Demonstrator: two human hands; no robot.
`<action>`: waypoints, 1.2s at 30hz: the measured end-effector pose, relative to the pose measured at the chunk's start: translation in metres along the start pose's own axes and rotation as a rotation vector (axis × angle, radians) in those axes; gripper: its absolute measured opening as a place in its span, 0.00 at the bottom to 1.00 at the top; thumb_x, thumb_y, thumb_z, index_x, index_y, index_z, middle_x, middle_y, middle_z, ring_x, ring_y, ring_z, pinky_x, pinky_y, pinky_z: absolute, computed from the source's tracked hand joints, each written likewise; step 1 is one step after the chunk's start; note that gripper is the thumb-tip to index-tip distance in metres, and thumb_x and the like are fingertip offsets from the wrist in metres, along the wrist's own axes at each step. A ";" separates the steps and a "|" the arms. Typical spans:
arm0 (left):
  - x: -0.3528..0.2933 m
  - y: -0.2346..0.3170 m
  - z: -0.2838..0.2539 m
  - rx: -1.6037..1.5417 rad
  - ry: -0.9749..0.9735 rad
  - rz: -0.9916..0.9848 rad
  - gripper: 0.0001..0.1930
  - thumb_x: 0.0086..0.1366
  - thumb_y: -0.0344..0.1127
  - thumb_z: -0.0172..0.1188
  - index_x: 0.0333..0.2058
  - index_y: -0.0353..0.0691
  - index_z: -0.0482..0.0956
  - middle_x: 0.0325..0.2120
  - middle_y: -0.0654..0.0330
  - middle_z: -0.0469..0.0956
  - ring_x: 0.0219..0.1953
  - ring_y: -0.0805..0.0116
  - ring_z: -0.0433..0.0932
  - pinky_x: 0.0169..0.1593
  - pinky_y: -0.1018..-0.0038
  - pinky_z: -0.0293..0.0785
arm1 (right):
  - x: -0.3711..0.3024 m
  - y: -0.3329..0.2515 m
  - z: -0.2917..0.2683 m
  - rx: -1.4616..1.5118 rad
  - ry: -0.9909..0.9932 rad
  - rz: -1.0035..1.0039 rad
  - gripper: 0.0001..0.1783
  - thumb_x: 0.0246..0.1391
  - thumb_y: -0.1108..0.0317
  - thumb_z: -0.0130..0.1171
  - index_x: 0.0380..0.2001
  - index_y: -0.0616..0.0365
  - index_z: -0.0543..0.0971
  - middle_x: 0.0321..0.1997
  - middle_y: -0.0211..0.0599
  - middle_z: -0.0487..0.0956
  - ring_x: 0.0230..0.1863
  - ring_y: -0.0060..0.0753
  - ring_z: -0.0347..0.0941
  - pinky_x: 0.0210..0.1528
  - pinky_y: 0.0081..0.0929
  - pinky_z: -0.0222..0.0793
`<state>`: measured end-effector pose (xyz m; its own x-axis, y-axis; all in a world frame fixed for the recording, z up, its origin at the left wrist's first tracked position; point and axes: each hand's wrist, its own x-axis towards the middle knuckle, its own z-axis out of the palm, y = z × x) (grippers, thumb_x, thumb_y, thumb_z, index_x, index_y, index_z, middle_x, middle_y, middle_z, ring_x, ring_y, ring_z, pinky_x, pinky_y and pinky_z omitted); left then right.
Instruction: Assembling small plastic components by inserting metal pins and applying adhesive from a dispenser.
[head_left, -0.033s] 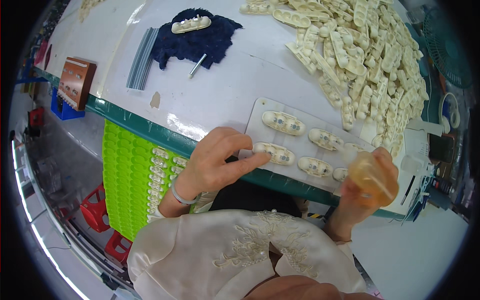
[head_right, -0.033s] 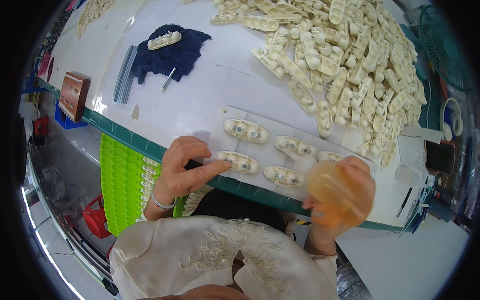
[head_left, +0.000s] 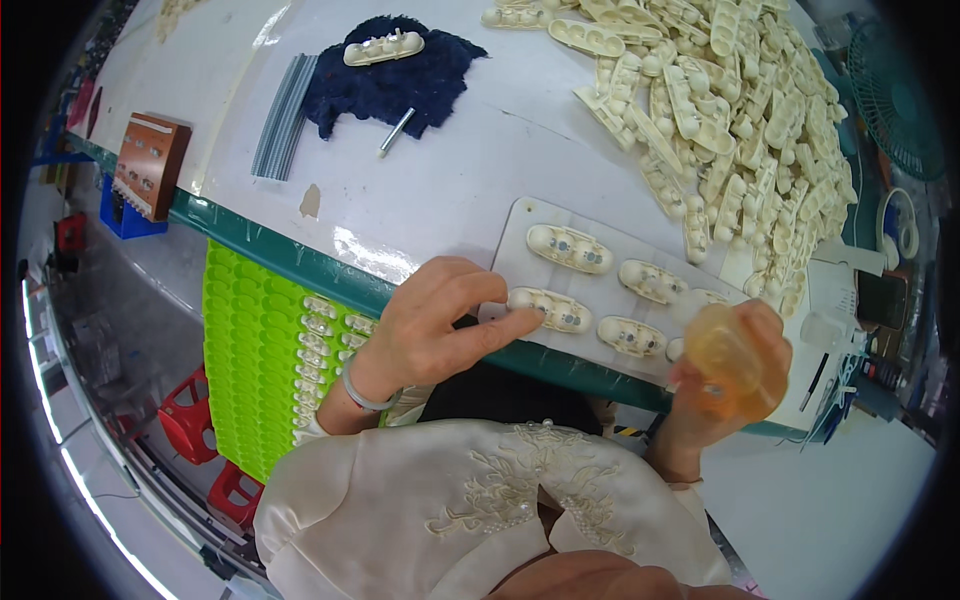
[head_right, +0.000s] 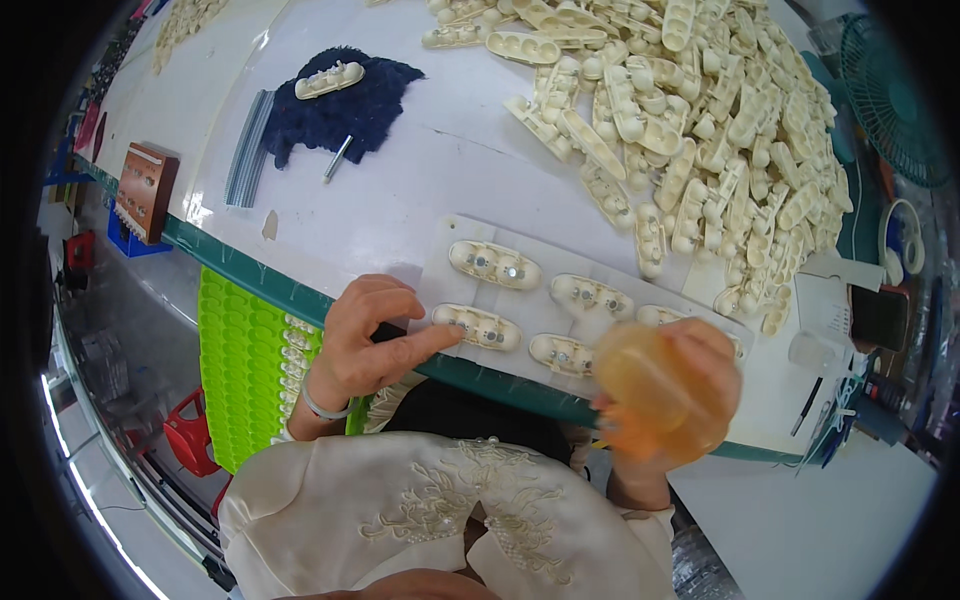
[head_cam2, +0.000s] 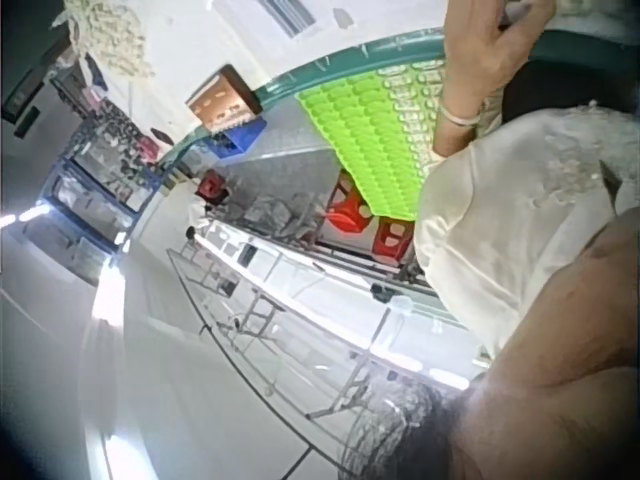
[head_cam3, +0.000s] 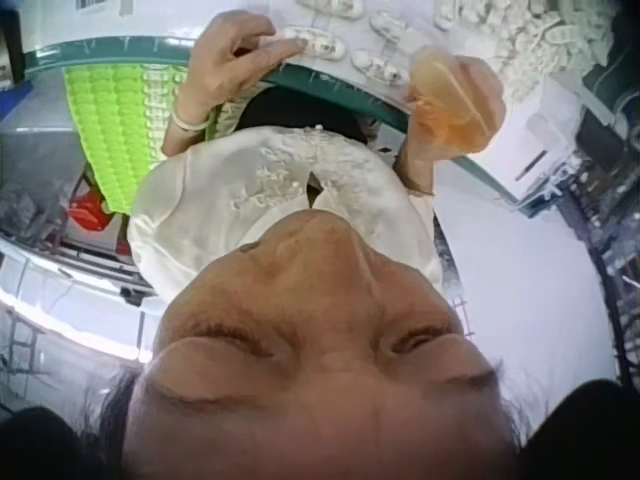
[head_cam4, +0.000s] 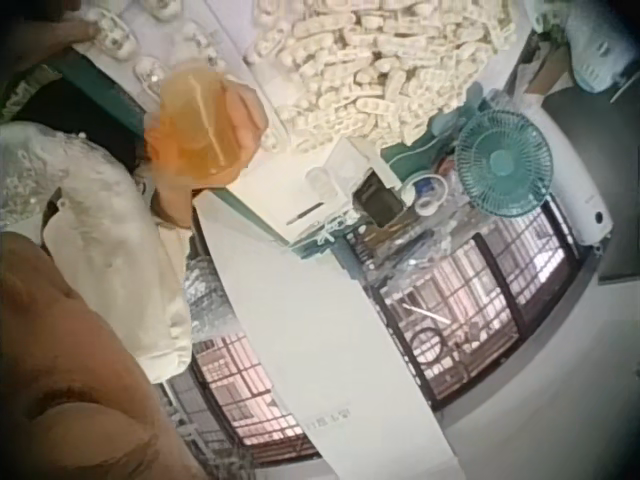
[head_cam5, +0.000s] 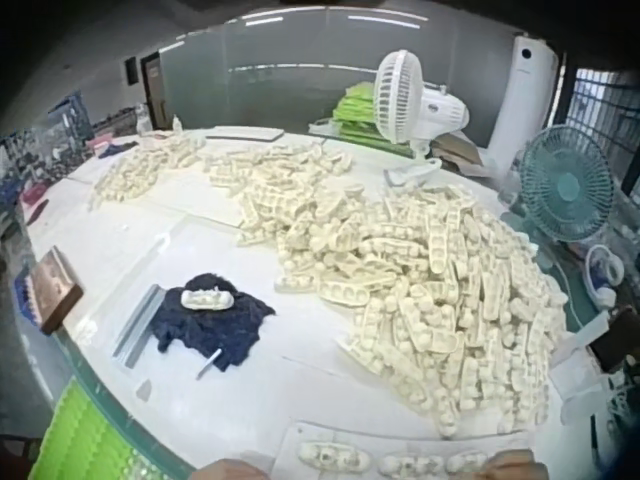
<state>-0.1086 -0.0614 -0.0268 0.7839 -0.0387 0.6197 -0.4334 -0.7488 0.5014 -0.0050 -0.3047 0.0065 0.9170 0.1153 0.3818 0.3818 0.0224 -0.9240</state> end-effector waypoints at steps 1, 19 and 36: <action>0.000 0.000 0.000 -0.011 -0.001 0.003 0.21 0.36 0.28 0.63 0.35 0.42 0.83 0.32 0.61 0.70 0.30 0.64 0.71 0.33 0.71 0.71 | 0.000 -0.002 0.010 -0.352 -0.205 -0.251 0.37 0.47 0.45 0.64 0.49 0.64 0.67 0.47 0.55 0.69 0.17 0.29 0.67 0.10 0.12 0.61; 0.001 -0.004 -0.002 -0.068 0.000 0.004 0.23 0.33 0.28 0.62 0.36 0.44 0.84 0.29 0.63 0.69 0.30 0.66 0.71 0.34 0.73 0.73 | 0.001 -0.004 0.055 -0.446 -0.318 -0.332 0.23 0.49 0.58 0.66 0.38 0.66 0.71 0.36 0.48 0.75 0.36 0.35 0.72 0.37 0.24 0.72; 0.000 -0.004 -0.002 -0.120 -0.017 -0.010 0.22 0.36 0.30 0.61 0.37 0.42 0.83 0.30 0.63 0.69 0.30 0.67 0.71 0.34 0.73 0.73 | 0.000 0.000 0.057 -0.427 -0.315 -0.325 0.26 0.47 0.56 0.67 0.38 0.67 0.72 0.36 0.49 0.76 0.37 0.38 0.73 0.36 0.26 0.73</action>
<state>-0.1072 -0.0572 -0.0278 0.7956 -0.0439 0.6043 -0.4748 -0.6647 0.5768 -0.0112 -0.2485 0.0053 0.6928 0.4583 0.5568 0.7080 -0.2859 -0.6457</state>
